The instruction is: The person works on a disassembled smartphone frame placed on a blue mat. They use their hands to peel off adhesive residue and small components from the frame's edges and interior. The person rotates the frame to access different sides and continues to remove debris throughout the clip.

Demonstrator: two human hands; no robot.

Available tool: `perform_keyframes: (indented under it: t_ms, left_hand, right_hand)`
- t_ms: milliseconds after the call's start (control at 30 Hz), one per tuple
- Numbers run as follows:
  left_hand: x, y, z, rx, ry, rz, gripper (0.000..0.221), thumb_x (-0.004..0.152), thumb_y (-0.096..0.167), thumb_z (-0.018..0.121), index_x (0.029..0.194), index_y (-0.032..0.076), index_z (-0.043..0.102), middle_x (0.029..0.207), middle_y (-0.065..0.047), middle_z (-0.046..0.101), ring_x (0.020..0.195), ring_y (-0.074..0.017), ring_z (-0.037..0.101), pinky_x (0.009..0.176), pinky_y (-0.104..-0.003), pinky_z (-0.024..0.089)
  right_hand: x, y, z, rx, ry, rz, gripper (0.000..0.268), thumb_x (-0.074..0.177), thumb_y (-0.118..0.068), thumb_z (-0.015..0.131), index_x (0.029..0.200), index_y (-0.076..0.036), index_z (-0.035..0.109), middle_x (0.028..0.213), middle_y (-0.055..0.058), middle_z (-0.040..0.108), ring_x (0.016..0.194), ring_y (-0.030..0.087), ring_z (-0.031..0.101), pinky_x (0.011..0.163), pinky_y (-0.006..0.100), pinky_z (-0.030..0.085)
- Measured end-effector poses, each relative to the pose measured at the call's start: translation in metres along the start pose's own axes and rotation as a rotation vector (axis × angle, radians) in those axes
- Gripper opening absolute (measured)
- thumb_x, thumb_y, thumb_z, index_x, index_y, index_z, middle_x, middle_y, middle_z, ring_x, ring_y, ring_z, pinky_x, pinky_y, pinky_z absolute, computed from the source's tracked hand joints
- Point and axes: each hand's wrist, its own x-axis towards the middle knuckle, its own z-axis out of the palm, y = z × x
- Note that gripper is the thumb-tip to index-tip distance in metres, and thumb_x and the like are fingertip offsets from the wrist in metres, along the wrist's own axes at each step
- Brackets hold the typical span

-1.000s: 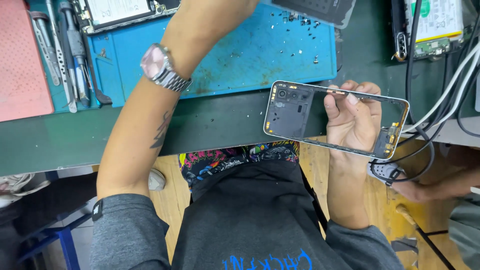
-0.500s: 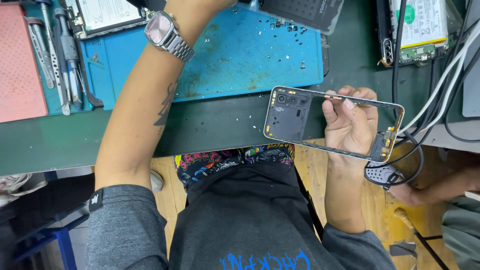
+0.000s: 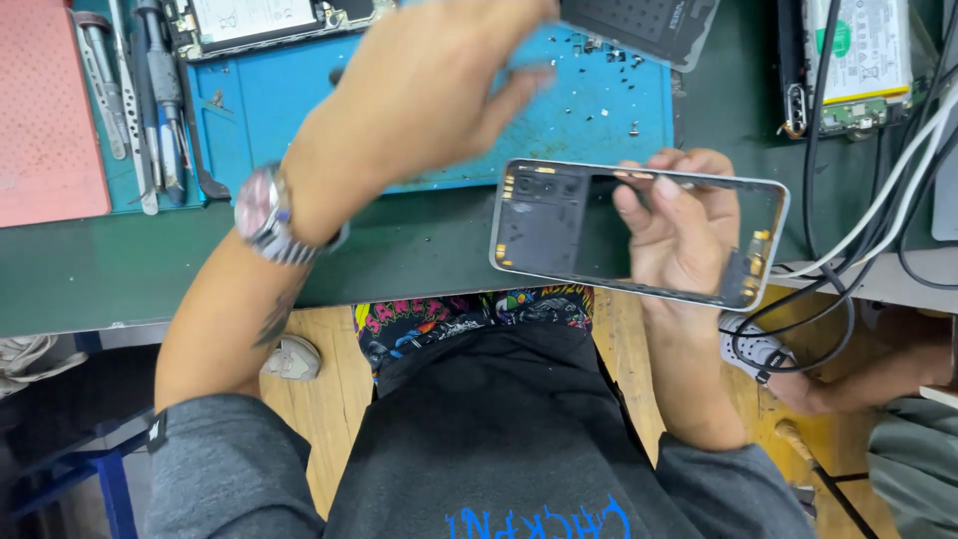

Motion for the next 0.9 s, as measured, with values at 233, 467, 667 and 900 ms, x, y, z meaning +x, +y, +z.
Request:
perform_keyframes:
  t_ms: [233, 467, 667, 900]
  left_hand:
    - [-0.059, -0.005, -0.043, -0.503, -0.218, -0.040, 0.016, 0.108, 0.015, 0.064, 0.094, 0.010, 0.068, 0.070, -0.004, 0.062, 0.062, -0.0291, 0.059, 0.052, -0.043, 0.040]
    - [-0.114, -0.053, -0.050, -0.322, -0.363, -0.229, 0.016, 0.107, 0.015, 0.064, 0.094, 0.011, 0.072, 0.074, -0.005, 0.069, 0.067, -0.0342, 0.062, 0.055, -0.046, 0.043]
    - [-0.114, -0.050, -0.027, -0.131, -0.377, -0.208, 0.023, 0.110, 0.029, 0.063, 0.094, 0.014, 0.071, 0.087, -0.008, 0.056, 0.059, -0.0408, 0.058, 0.036, -0.052, 0.040]
    - [-0.123, -0.045, -0.015, -0.081, -0.181, -0.199, 0.021, 0.108, 0.029, 0.072, 0.095, 0.014, 0.068, 0.089, -0.003, 0.056, 0.052, -0.0322, 0.054, 0.036, -0.043, 0.037]
  right_hand:
    - [0.009, 0.041, 0.061, -0.055, -0.270, 0.107, 0.018, 0.102, -0.004, 0.067, 0.116, -0.010, 0.056, 0.117, 0.012, 0.063, 0.108, 0.032, 0.073, 0.091, 0.037, 0.068]
    - [0.024, 0.005, 0.059, -0.324, -0.064, -0.125, 0.009, 0.110, -0.009, 0.060, 0.118, -0.011, 0.057, 0.095, 0.007, 0.064, 0.086, 0.021, 0.070, 0.074, 0.035, 0.066]
    - [0.015, 0.010, 0.120, -1.268, -0.651, -0.696, 0.003, 0.104, 0.002, 0.077, 0.105, 0.003, 0.074, 0.102, 0.018, 0.073, 0.102, 0.036, 0.068, 0.096, 0.046, 0.054]
    - [0.037, 0.012, 0.105, -1.502, -0.559, -0.796, 0.019, 0.105, 0.005, 0.083, 0.098, -0.003, 0.067, 0.095, 0.009, 0.069, 0.092, 0.027, 0.063, 0.084, 0.040, 0.049]
